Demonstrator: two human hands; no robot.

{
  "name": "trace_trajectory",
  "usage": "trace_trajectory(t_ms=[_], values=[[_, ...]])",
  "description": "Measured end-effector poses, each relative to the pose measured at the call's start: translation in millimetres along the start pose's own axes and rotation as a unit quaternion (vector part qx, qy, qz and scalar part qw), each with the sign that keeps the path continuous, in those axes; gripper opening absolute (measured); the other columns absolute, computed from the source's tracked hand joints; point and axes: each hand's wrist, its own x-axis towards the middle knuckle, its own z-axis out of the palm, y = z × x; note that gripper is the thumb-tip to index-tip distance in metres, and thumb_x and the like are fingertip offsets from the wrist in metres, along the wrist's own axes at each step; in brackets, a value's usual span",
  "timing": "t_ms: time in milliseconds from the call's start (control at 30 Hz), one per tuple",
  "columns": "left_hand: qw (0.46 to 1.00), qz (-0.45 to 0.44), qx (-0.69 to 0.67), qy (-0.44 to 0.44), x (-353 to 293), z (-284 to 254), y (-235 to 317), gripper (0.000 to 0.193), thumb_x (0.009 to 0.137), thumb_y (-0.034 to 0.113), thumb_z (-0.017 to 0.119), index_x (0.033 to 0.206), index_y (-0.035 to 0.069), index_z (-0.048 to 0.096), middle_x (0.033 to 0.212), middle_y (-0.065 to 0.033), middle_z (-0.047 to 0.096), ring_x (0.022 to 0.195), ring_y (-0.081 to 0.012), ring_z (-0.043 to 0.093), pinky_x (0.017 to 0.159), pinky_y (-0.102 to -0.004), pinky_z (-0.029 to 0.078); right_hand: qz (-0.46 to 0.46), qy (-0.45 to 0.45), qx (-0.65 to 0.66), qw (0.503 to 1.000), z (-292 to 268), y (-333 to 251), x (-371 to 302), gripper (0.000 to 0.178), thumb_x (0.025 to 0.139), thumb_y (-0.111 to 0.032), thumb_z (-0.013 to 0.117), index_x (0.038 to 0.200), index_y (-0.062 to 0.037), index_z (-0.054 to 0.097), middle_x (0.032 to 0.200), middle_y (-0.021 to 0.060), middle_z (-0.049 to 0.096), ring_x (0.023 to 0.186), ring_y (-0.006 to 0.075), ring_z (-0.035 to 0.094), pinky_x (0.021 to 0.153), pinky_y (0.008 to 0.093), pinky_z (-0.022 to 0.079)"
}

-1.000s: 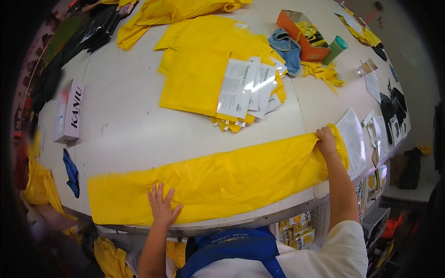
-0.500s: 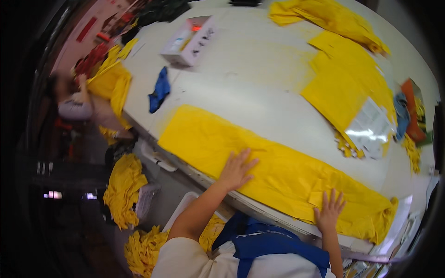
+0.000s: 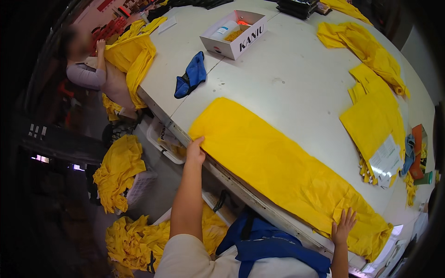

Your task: The person folds a yellow raincoat on a table, smoothing the fabric and aligning the edges. They then place the folded garment into a clear plastic packaging bag and set it aside.

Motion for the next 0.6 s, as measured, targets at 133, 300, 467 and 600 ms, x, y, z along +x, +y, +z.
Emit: trace_trajectory(t_ms=[133,300,467,600], values=[[0.997,0.022,0.074,0.028,-25,26,21,0.043,0.086,0.002,0.060,0.126,0.010,0.044,0.117,-0.0091,0.056,0.100,-0.0214,0.058,0.071,-0.0361,0.053,0.015,-0.011,-0.008,1.000,-1,-2,-1,0.064,0.085,-0.037,0.048,0.140,-0.0067,0.034,0.152,0.0172,0.017,0.140,0.0426,0.006,0.110,0.0577,0.002],[0.866,-0.099,0.470,-0.138,5,10,87,0.048,0.086,0.020,0.065,0.128,0.008,0.045,0.106,-0.0057,0.061,0.090,-0.0175,0.060,0.066,-0.0313,0.052,0.012,-0.012,-0.006,1.000,-2,-4,3,0.063,0.085,-0.037,0.048,0.138,-0.0062,0.036,0.152,0.0170,0.018,0.140,0.0423,0.007,0.110,0.0572,0.003],[0.894,-0.046,0.385,-0.226,14,22,117,0.032,0.084,0.020,0.067,0.111,0.007,0.056,0.090,-0.0025,0.062,0.071,-0.0131,0.057,0.056,-0.0230,0.046,0.015,0.003,-0.022,1.000,7,2,-3,0.062,0.085,-0.039,0.047,0.138,-0.0077,0.036,0.152,0.0162,0.019,0.140,0.0424,0.008,0.110,0.0572,0.004],[0.831,-0.068,0.539,-0.122,61,-46,77,0.024,0.079,0.011,0.068,0.099,0.008,0.053,0.083,-0.0063,0.059,0.066,-0.0148,0.057,0.050,-0.0278,0.047,0.002,0.003,-0.022,1.000,12,0,2,0.062,0.085,-0.042,0.048,0.137,-0.0104,0.037,0.151,0.0157,0.020,0.140,0.0425,0.009,0.110,0.0585,0.004]])
